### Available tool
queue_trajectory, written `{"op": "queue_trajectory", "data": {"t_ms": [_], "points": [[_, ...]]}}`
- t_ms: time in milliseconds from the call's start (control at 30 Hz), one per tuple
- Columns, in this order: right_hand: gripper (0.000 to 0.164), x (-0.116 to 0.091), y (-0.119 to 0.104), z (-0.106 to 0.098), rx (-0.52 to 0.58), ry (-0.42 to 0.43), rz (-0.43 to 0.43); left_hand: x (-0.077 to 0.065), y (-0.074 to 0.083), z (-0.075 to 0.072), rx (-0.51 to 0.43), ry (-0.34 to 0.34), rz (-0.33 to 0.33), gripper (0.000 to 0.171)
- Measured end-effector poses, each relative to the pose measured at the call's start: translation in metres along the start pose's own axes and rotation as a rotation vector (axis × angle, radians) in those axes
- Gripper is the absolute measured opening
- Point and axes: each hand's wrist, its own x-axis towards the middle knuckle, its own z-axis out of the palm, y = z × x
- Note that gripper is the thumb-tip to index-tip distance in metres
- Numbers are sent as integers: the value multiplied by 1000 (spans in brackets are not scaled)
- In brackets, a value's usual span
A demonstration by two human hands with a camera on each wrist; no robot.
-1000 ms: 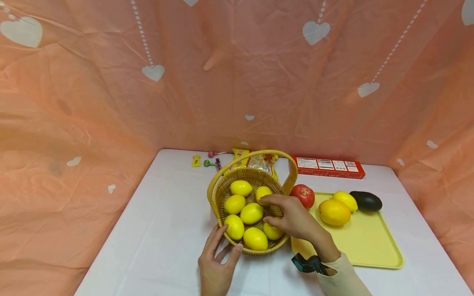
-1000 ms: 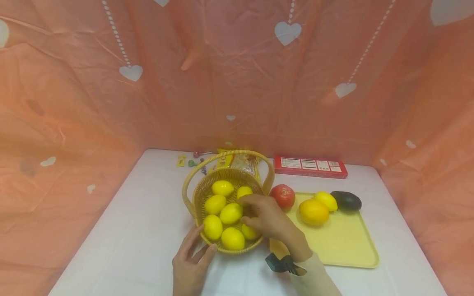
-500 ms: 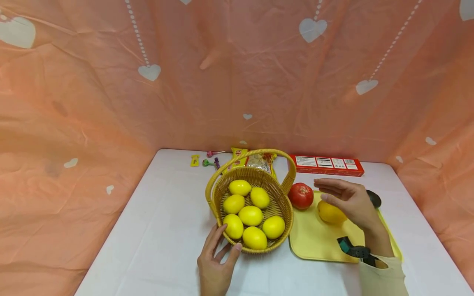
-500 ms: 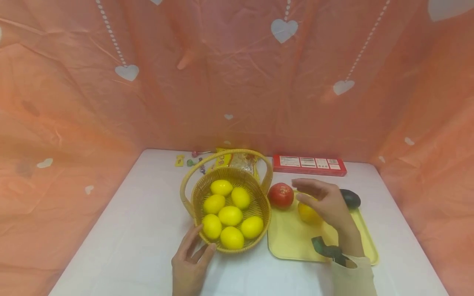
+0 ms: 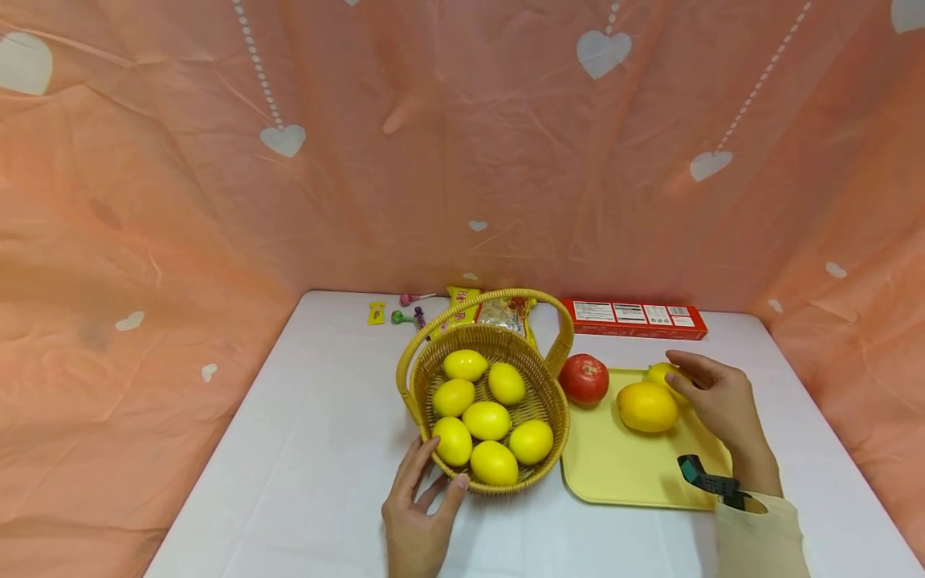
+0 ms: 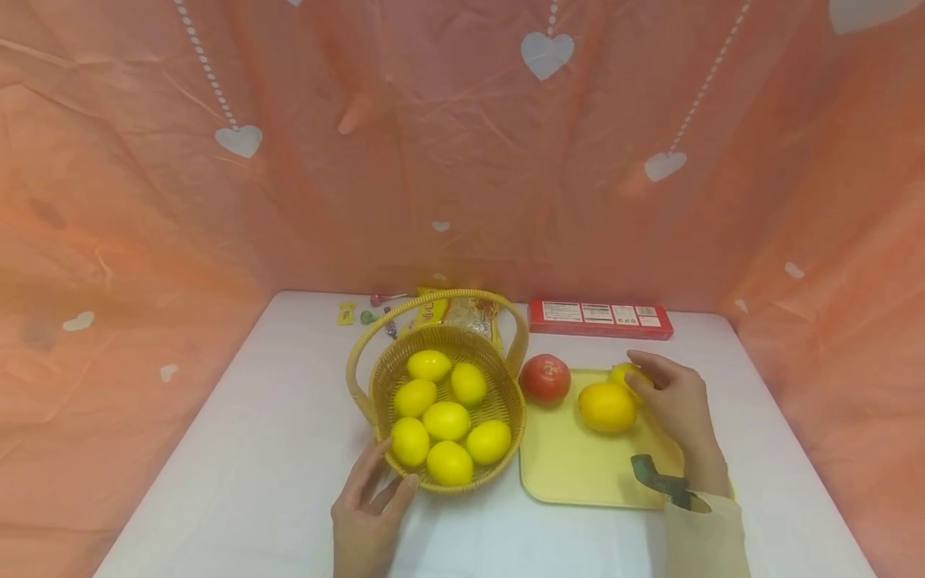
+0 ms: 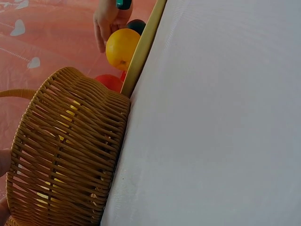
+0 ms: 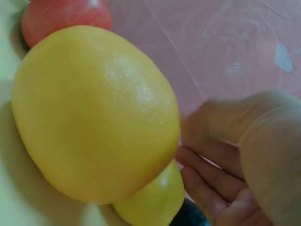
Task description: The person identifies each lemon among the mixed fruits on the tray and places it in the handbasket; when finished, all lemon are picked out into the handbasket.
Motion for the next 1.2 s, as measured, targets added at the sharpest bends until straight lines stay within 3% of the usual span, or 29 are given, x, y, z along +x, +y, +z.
{"op": "queue_trajectory", "data": {"t_ms": [333, 533, 700, 1033, 1200], "points": [[43, 1, -1, 2, -189, -64, 21, 0, 0, 0, 6, 2, 1, 56], [42, 0, 0, -3, -187, -160, -29, 0, 1, 0, 1, -1, -2, 56], [48, -3, -3, -10, -194, -238, 7, 0, 1, 0, -1, -2, 5, 56], [56, -4, -1, -19, -236, -310, 56, 0, 2, 1, -3, -4, 2, 56], [62, -6, -5, -24, -199, -284, 81, 0, 1, 0, 0, -4, -6, 56]]}}
